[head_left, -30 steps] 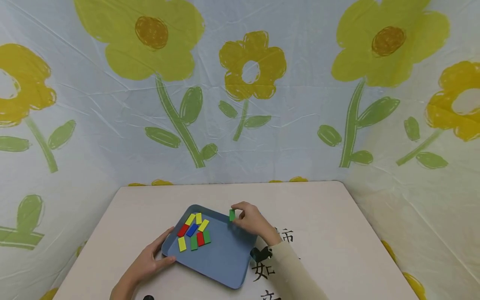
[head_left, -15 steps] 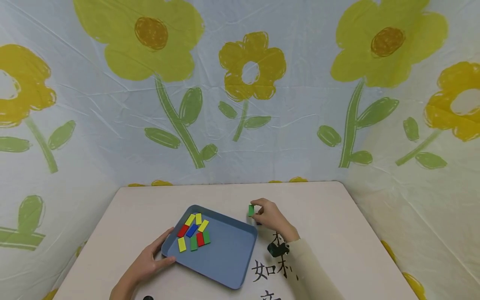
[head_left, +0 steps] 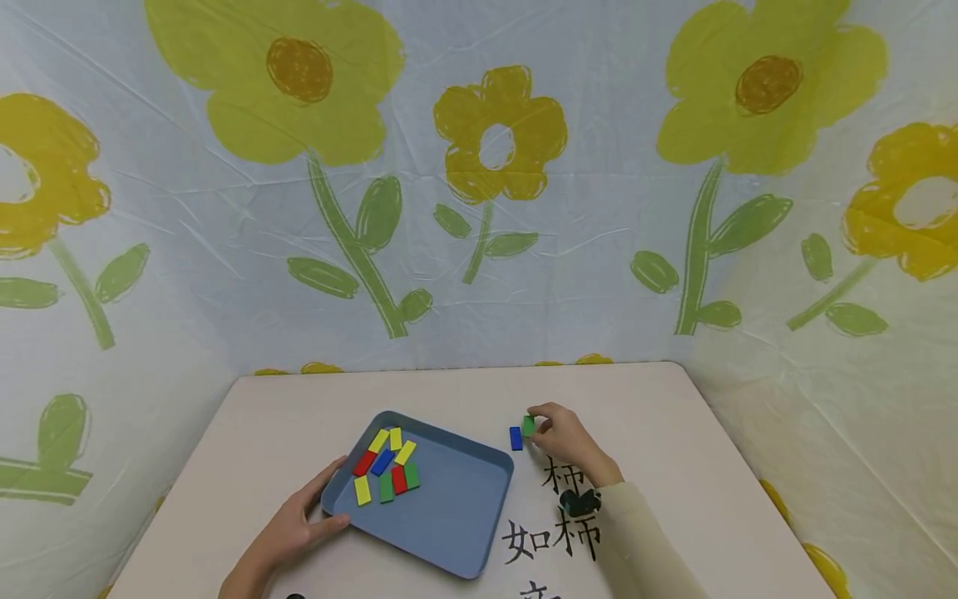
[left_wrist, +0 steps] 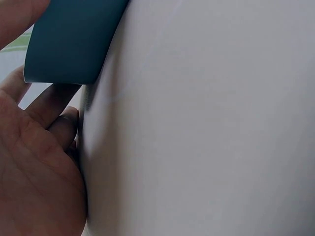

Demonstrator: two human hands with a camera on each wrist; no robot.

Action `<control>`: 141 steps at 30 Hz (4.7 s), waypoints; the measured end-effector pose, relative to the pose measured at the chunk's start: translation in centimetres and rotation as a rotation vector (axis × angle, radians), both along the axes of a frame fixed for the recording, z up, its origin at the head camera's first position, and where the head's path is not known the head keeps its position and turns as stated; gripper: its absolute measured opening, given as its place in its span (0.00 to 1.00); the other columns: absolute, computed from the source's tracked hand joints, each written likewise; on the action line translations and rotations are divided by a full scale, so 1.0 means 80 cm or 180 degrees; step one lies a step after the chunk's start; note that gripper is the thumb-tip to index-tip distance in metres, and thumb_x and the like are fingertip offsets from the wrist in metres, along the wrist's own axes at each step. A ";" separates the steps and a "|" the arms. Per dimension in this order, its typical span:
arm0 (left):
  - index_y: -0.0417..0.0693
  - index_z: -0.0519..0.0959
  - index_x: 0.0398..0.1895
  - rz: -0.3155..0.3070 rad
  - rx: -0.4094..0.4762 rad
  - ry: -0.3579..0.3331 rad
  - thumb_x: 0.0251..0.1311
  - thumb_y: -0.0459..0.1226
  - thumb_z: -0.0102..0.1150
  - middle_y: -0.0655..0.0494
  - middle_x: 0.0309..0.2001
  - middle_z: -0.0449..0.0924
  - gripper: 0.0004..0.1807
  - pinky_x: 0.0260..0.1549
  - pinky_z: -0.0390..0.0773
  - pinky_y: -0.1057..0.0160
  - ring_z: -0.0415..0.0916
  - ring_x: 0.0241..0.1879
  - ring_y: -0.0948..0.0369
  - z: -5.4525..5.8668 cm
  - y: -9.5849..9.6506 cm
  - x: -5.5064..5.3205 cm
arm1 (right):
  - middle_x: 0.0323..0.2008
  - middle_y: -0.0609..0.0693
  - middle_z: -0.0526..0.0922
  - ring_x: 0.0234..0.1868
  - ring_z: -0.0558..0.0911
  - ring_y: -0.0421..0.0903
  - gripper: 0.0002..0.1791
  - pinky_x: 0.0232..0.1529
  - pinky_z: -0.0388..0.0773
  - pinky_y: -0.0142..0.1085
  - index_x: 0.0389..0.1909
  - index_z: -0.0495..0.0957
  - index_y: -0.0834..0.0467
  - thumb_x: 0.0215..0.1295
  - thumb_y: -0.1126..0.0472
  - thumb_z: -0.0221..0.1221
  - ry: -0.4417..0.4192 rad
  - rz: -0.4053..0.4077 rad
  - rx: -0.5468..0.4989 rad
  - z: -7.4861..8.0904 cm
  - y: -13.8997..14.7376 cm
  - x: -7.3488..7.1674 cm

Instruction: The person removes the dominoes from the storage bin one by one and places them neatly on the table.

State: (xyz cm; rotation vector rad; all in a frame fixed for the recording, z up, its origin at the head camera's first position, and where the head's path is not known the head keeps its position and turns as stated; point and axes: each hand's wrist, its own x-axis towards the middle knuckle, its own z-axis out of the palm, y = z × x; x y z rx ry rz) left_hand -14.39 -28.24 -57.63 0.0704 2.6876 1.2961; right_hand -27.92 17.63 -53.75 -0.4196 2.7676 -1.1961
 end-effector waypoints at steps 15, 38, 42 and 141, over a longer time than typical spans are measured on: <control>0.63 0.56 0.82 -0.0002 0.0062 0.0035 0.61 0.53 0.70 0.45 0.81 0.56 0.49 0.75 0.54 0.31 0.48 0.80 0.38 0.005 0.003 0.001 | 0.50 0.58 0.84 0.43 0.84 0.49 0.27 0.38 0.85 0.38 0.61 0.79 0.67 0.58 0.72 0.67 0.0031 0.0150 0.0000 -0.027 0.006 -0.001; 0.62 0.55 0.83 -0.0003 0.0008 0.0054 0.62 0.53 0.69 0.44 0.81 0.55 0.49 0.74 0.53 0.31 0.49 0.80 0.38 0.007 0.002 0.002 | 0.47 0.58 0.84 0.43 0.83 0.49 0.29 0.38 0.83 0.38 0.63 0.77 0.65 0.58 0.73 0.67 0.0033 0.0170 0.0029 -0.027 0.002 0.004; 0.62 0.55 0.83 -0.0005 -0.0009 0.0036 0.62 0.53 0.69 0.44 0.81 0.55 0.49 0.74 0.54 0.30 0.49 0.80 0.37 0.006 0.002 0.002 | 0.47 0.57 0.84 0.43 0.82 0.48 0.28 0.37 0.83 0.38 0.63 0.78 0.64 0.59 0.73 0.67 0.0011 0.0149 0.0024 -0.027 0.001 0.004; 0.62 0.55 0.83 -0.0031 0.0012 0.0066 0.62 0.52 0.69 0.44 0.81 0.56 0.48 0.74 0.53 0.30 0.49 0.80 0.38 0.002 0.000 0.002 | 0.30 0.40 0.78 0.31 0.72 0.31 0.21 0.34 0.72 0.23 0.54 0.84 0.58 0.62 0.57 0.72 0.0111 0.1487 0.0271 -0.029 -0.213 0.038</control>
